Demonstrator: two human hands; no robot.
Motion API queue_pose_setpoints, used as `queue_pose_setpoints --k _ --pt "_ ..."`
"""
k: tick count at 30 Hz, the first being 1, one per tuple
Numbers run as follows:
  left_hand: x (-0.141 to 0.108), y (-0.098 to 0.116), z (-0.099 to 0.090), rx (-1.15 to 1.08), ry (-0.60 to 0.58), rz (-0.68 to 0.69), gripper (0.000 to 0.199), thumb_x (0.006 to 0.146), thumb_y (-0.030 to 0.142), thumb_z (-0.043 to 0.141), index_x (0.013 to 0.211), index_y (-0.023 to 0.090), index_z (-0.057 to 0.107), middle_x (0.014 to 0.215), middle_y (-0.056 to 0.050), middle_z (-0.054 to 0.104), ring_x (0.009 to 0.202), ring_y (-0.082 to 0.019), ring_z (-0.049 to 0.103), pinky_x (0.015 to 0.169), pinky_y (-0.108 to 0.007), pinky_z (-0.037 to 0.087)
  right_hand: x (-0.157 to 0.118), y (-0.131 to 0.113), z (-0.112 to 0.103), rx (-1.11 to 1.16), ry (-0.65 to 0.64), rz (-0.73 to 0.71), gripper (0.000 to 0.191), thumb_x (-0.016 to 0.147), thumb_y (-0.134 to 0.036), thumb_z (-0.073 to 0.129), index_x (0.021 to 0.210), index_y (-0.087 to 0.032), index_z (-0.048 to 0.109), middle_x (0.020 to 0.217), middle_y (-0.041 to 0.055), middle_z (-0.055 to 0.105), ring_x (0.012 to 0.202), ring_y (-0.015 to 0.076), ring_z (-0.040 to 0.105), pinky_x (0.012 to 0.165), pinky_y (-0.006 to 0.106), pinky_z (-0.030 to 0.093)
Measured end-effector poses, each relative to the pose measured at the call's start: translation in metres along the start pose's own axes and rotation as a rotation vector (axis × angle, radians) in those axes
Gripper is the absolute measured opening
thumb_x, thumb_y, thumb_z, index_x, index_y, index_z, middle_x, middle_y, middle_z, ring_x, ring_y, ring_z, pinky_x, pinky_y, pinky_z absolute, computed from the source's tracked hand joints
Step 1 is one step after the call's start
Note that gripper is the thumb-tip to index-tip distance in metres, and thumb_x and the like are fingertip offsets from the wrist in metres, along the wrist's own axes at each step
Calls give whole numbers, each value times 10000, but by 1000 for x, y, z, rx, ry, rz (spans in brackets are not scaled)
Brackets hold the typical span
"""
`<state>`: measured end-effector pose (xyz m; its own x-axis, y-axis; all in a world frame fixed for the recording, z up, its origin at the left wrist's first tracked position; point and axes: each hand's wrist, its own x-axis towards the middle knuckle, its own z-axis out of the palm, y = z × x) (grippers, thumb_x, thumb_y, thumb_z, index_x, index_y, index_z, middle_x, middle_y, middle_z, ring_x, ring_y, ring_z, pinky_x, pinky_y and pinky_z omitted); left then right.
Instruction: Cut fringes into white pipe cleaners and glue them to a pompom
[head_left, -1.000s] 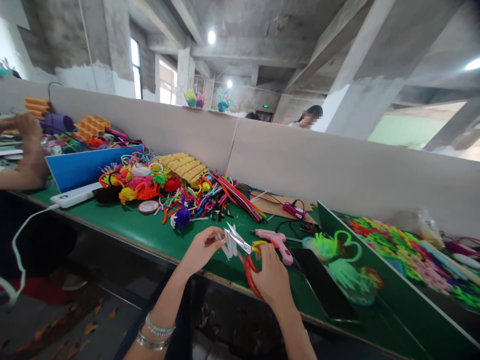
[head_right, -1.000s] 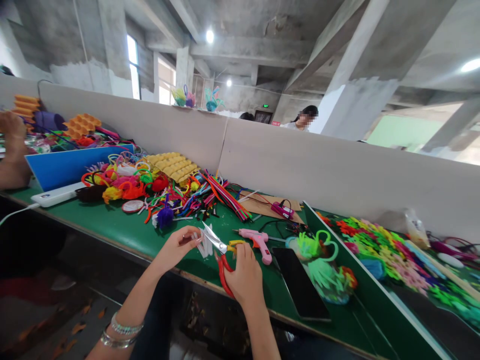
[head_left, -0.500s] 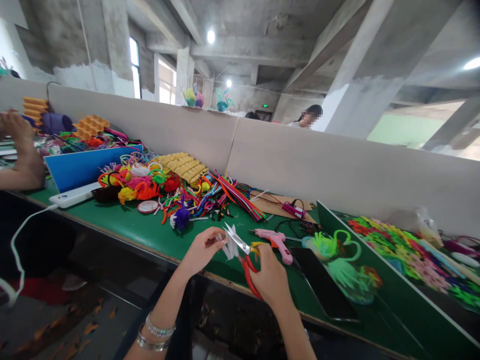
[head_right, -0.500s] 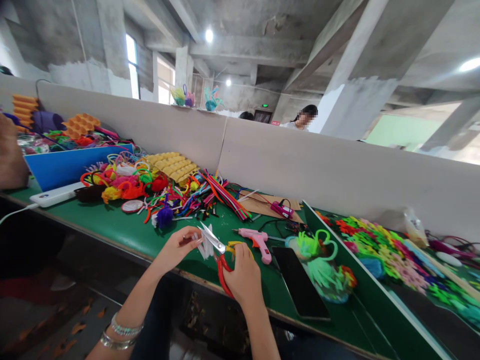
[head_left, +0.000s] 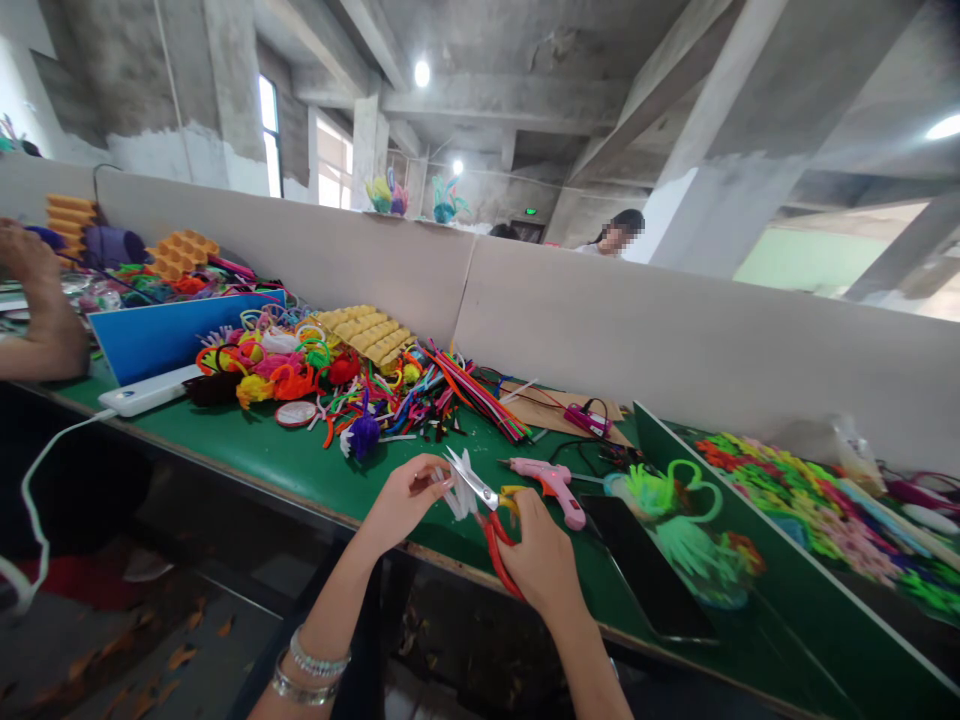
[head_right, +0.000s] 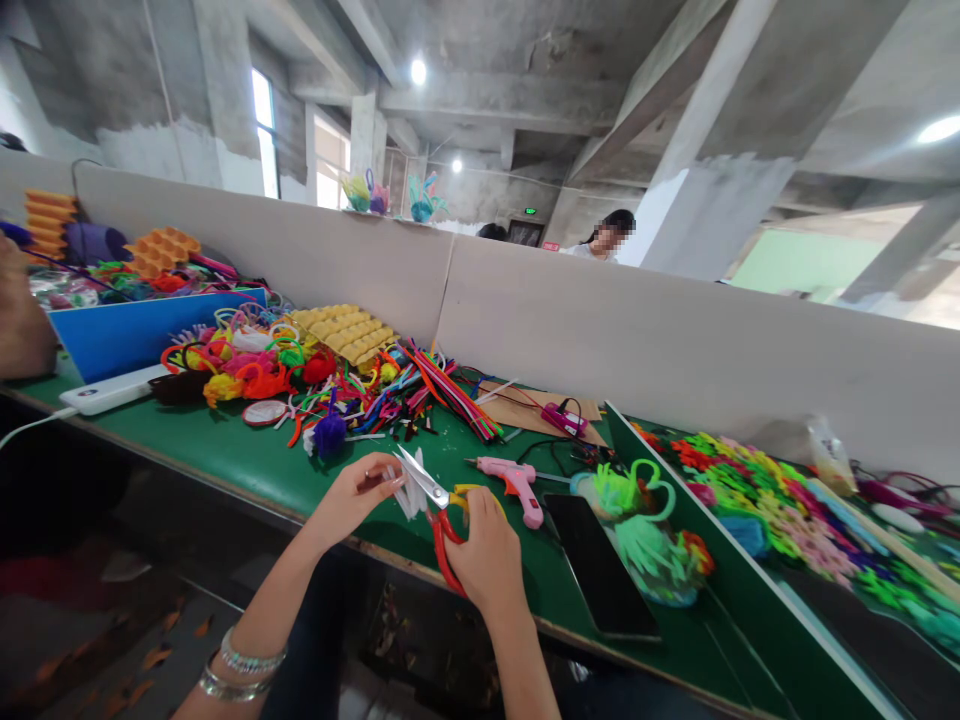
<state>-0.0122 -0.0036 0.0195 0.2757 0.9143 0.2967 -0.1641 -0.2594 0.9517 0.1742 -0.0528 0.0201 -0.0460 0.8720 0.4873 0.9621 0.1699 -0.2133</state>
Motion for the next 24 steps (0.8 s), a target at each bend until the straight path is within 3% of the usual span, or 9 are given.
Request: queue_pose_setpoints --k 13,20,24 --pt "0 1 -1 10 11 -2 256 687 336 608 847 146 547 738 -9 603 696 -131 575 675 -258 470 0 -2 -2 10 -17 -55 188 744 -391 457 795 -213 488 793 25 604 726 166 573 545 241 401" --pt "-1 1 -1 -8 -4 -8 252 694 333 605 856 149 546 786 -27 627 735 -145 587 695 -274 475 0 -1 -1 -24 37 -61 185 760 -377 447 814 -213 512 756 29 625 688 179 594 538 252 398" --pt "-1 3 -1 -5 11 -9 264 691 341 608 856 143 547 771 -31 626 714 -143 584 684 -272 468 0 0 -2 -23 101 5 232 765 -413 436 849 -211 514 750 29 621 663 176 587 503 248 381"
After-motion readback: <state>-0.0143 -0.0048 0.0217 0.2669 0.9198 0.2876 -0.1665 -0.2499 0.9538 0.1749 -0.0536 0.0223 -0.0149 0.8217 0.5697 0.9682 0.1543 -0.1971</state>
